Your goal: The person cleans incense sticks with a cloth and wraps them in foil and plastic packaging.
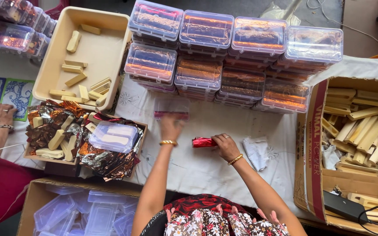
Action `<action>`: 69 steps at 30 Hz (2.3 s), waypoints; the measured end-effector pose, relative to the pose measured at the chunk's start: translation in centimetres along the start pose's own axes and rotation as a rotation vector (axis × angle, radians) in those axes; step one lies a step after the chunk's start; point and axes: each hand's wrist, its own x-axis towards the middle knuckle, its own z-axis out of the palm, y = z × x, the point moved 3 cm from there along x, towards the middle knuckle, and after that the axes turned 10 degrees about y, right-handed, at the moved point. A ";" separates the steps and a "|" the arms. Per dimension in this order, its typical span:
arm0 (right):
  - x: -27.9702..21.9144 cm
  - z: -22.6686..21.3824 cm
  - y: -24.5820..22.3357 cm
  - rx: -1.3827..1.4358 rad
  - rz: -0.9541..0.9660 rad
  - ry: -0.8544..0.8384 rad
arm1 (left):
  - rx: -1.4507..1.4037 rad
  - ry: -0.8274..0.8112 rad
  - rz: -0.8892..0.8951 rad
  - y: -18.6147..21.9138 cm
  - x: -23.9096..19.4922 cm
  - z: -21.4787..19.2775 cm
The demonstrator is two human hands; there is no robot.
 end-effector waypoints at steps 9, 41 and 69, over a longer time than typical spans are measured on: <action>-4.2 -0.4 0.5 -0.036 0.123 -0.067 | 0.142 -0.208 -0.274 -3.1 3.2 -1.5; -2.9 -4.2 4.5 0.307 0.397 -0.352 | -0.379 -1.031 -0.268 6.8 -0.4 -4.5; 9.8 5.2 0.8 -0.072 -0.242 -0.801 | -0.523 0.065 -0.447 3.9 -1.5 -5.3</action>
